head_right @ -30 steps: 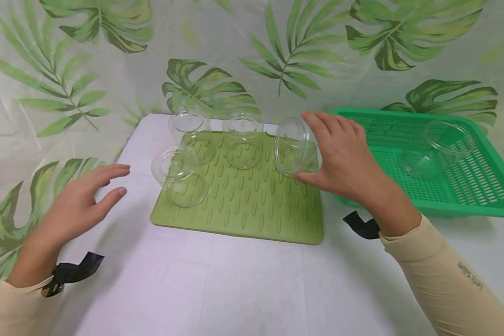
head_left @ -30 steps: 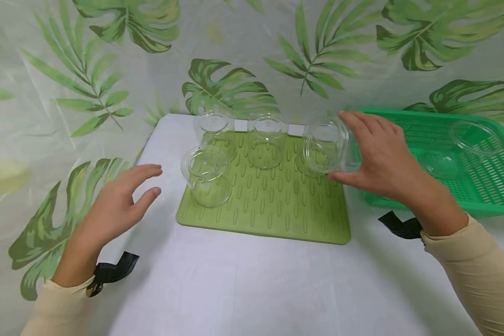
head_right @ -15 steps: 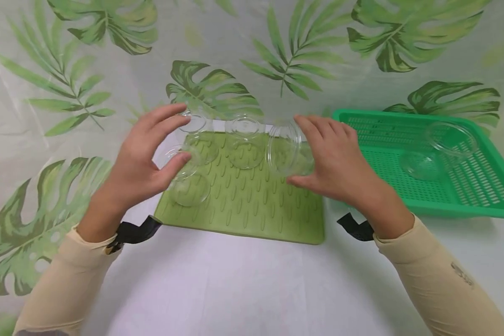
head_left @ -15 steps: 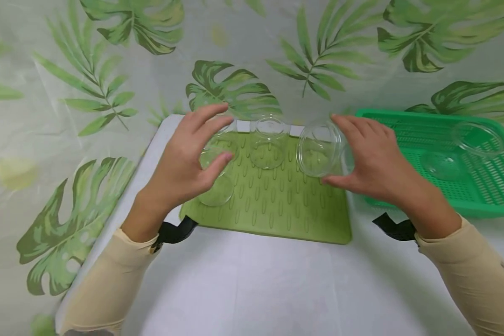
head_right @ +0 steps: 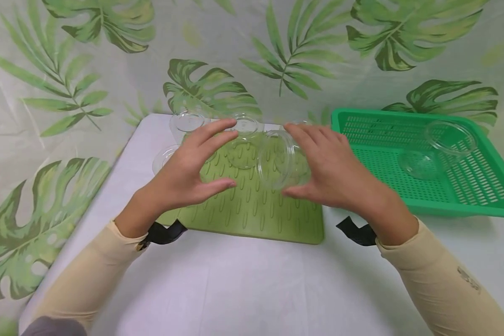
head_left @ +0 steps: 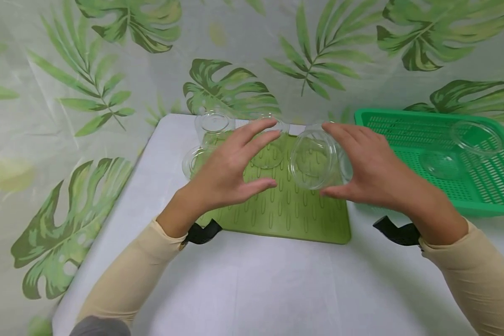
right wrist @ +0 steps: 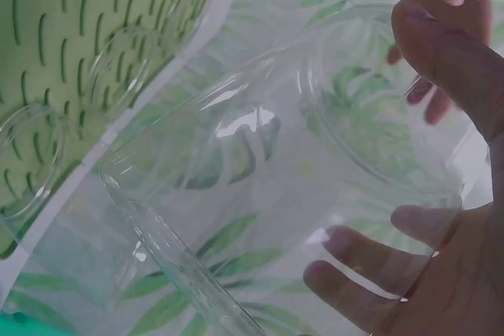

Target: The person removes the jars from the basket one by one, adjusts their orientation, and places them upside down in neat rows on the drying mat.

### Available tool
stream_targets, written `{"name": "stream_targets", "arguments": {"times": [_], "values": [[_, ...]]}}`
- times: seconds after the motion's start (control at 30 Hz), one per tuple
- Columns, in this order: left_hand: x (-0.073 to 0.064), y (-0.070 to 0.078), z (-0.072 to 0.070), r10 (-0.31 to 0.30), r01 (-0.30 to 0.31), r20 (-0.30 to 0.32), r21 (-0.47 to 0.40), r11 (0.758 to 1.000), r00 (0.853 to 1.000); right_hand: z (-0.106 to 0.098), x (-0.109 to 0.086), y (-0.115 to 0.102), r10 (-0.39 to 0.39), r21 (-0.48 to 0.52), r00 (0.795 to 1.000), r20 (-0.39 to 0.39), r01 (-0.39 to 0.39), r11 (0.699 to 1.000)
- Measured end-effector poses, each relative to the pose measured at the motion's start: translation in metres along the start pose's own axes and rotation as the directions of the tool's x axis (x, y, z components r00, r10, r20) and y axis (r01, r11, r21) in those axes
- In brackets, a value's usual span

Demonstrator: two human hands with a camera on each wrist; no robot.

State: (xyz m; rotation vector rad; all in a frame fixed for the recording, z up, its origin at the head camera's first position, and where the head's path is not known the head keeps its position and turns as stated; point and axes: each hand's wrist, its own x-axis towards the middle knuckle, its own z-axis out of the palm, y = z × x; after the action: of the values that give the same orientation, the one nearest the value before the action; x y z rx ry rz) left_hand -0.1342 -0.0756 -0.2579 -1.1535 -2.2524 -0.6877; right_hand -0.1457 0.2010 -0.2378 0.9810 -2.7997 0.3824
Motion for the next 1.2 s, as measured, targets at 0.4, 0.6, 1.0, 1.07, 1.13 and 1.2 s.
{"name": "stream_targets", "arguments": {"times": [0.4,0.6,1.0,1.07,1.13,1.2], "values": [[-0.001,0.002,0.020,-0.008,0.014,0.064,-0.088,0.996,0.998,0.005,0.002,-0.010,-0.087,-0.016,0.996,-0.008,0.087,0.996],[-0.002,0.005,0.024,0.021,-0.013,0.080,-0.097,0.995,0.997,0.007,0.002,-0.014,-0.117,-0.014,0.993,0.007,0.117,0.993],[-0.001,0.009,0.030,0.028,-0.023,0.097,-0.057,0.998,0.995,0.008,0.005,-0.018,-0.149,-0.023,0.989,-0.001,0.149,0.989],[0.000,0.010,0.031,0.027,-0.022,0.100,-0.048,0.999,0.995,0.008,0.005,-0.018,-0.158,-0.017,0.987,-0.001,0.158,0.987],[0.001,0.011,0.032,0.029,-0.026,0.102,-0.039,0.999,0.994,0.008,0.006,-0.020,-0.161,-0.015,0.987,0.003,0.161,0.987],[0.001,0.011,0.033,0.033,-0.030,0.105,-0.029,0.999,0.994,0.008,0.006,-0.021,-0.164,-0.009,0.986,0.007,0.164,0.986]]}}
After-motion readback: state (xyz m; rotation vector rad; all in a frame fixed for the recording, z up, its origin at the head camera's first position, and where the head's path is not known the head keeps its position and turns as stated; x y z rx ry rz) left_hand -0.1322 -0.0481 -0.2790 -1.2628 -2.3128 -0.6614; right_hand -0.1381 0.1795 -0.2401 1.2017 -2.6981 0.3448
